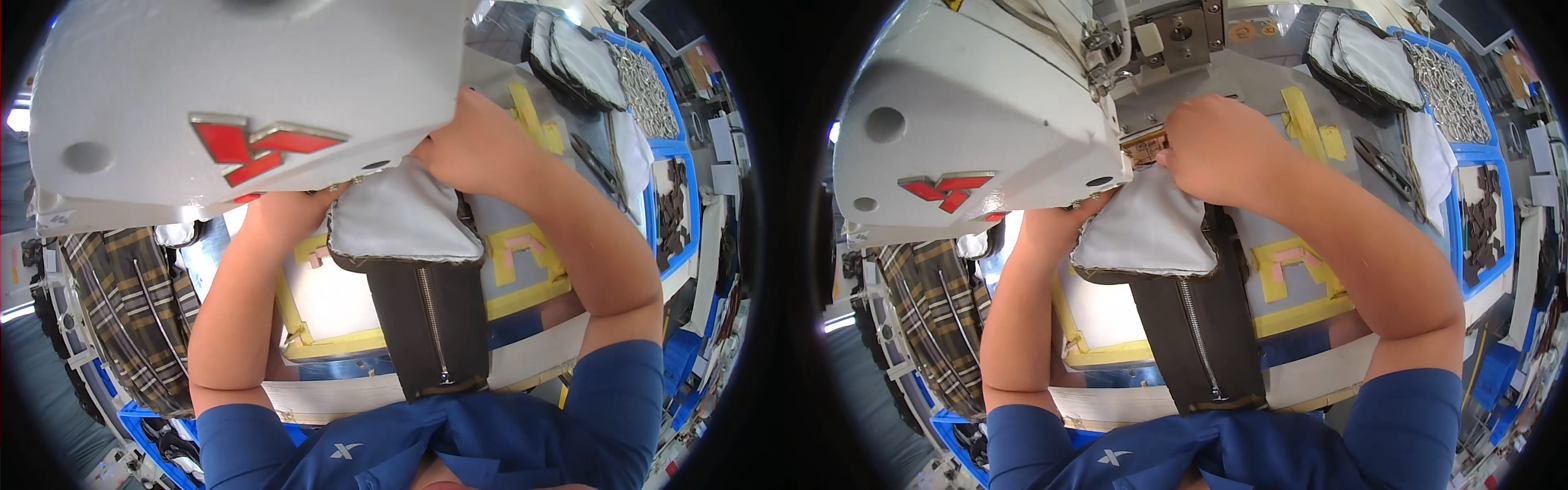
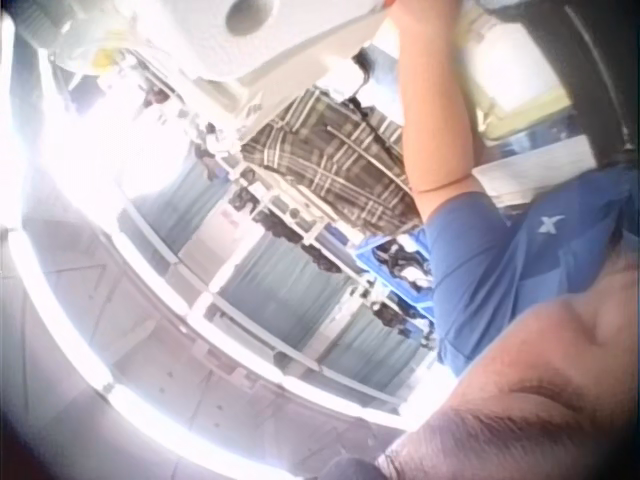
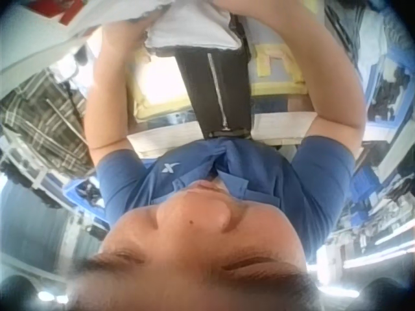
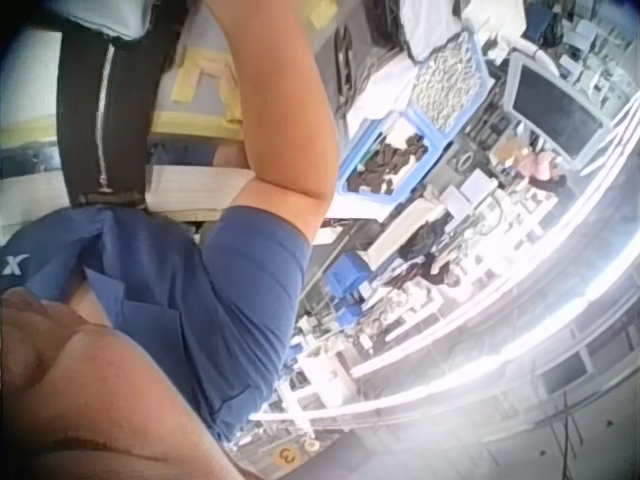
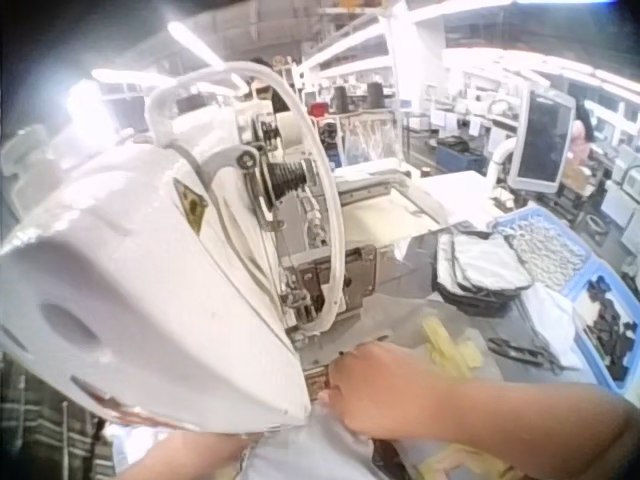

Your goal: The person aligns a zipper onto a plaid fabric pouch and sews it using a sewing machine. They repeat this process for multiple pouches, handling each item individually, aligning the zipper, and guiding the fabric through the machine.

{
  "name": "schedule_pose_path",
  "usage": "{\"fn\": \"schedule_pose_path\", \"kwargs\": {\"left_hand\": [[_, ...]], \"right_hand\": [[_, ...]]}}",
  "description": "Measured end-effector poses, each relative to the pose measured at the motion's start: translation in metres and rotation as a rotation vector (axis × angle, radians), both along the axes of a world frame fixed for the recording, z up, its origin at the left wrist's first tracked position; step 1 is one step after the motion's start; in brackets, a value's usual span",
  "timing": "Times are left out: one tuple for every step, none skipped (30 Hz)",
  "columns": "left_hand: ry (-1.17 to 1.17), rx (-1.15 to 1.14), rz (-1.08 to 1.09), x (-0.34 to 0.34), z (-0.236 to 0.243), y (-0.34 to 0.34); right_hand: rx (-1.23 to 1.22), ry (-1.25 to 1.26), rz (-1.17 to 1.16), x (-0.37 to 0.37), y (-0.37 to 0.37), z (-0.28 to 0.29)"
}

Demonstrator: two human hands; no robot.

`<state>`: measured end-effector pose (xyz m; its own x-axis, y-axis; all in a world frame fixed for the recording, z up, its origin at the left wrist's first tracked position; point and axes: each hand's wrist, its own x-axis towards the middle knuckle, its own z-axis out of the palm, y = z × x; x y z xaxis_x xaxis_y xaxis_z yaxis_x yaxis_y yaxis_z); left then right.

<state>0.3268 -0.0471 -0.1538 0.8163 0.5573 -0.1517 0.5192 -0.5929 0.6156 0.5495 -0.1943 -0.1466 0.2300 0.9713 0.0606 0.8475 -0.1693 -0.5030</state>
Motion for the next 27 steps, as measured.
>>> {"fn": "schedule_pose_path", "kwargs": {"left_hand": [[-0.058, 0.010, 0.015, 0.001, -0.003, -0.003], [-0.117, 0.019, 0.028, 0.002, -0.005, -0.005], [-0.109, 0.013, 0.044, 0.002, -0.004, -0.005], [-0.101, 0.007, 0.060, 0.002, -0.001, -0.006], [-0.110, 0.000, 0.065, 0.002, -0.001, -0.007], [-0.119, -0.005, 0.070, 0.002, -0.001, -0.007], [-0.146, -0.007, 0.067, 0.002, -0.001, -0.008], [-0.156, -0.007, 0.067, 0.002, -0.001, -0.008], [-0.165, -0.007, 0.065, 0.002, -0.002, -0.007], [-0.158, -0.005, 0.066, 0.002, -0.004, -0.007], [-0.149, -0.011, 0.082, 0.003, -0.004, -0.008], [-0.138, -0.016, 0.098, 0.004, -0.004, -0.009], [-0.121, -0.028, 0.130, 0.004, 0.000, -0.012], [-0.109, -0.044, 0.167, 0.006, 0.003, -0.016], [-0.099, -0.066, 0.135, 0.005, 0.003, -0.015], [-0.089, -0.088, 0.104, 0.003, 0.003, -0.012], [-0.079, -0.108, 0.071, 0.001, 0.002, -0.009], [-0.070, -0.050, 0.073, -0.002, 0.000, -0.008], [-0.060, 0.009, 0.075, -0.004, -0.003, -0.008], [-0.046, 0.068, 0.074, -0.005, -0.003, -0.008], [-0.047, 0.121, 0.017, -0.004, 0.000, -0.009], [-0.048, 0.174, -0.039, -0.002, 0.007, -0.010], [-0.045, 0.222, -0.083, -0.004, 0.009, -0.009], [-0.044, 0.270, -0.126, -0.005, 0.010, -0.008], [-0.042, 0.310, -0.158, -0.008, 0.006, -0.005], [0.043, 0.290, -0.145, -0.007, 0.008, -0.005], [0.132, 0.275, -0.137, -0.004, 0.016, -0.006]], "right_hand": [[0.028, 0.000, -0.001, 0.001, -0.001, -0.003], [0.053, -0.001, -0.004, 0.002, -0.002, -0.005], [0.023, -0.008, 0.000, 0.002, -0.002, -0.003], [-0.008, -0.015, 0.004, 0.001, -0.001, 0.001], [-0.042, -0.022, 0.004, 0.001, -0.002, 0.003], [-0.045, -0.014, -0.005, 0.000, -0.001, 0.005], [-0.048, -0.007, -0.013, -0.001, -0.001, 0.006], [-0.050, 0.001, -0.021, -0.001, -0.001, 0.006], [-0.046, 0.001, -0.018, -0.001, -0.001, 0.006], [-0.042, 0.000, -0.015, -0.001, -0.001, 0.005], [-0.040, -0.004, -0.011, 0.000, -0.001, 0.004], [-0.027, -0.007, -0.012, 0.000, -0.001, 0.003], [-0.015, -0.011, -0.013, 0.001, -0.002, 0.002], [-0.006, -0.019, -0.009, 0.002, -0.002, 0.002], [-0.009, -0.009, -0.019, 0.002, -0.004, 0.004], [-0.011, 0.001, -0.028, 0.000, -0.007, 0.006], [-0.011, 0.012, -0.034, 0.000, -0.007, 0.007], [-0.013, 0.023, -0.039, -0.001, -0.008, 0.009], [-0.015, 0.034, -0.039, -0.002, -0.007, 0.008], [-0.016, 0.048, -0.043, -0.003, -0.005, 0.007], [-0.026, 0.033, -0.036, -0.004, -0.003, 0.007], [-0.035, 0.018, -0.030, -0.004, -0.002, 0.007], [-0.041, 0.006, -0.020, -0.006, 0.000, 0.006], [-0.015, -0.001, -0.022, -0.007, 0.001, 0.005], [0.011, -0.007, -0.023, -0.008, 0.001, 0.004], [0.034, -0.018, -0.027, -0.009, 0.001, 0.002], [0.038, -0.004, -0.024, -0.008, 0.000, 0.001]]}}
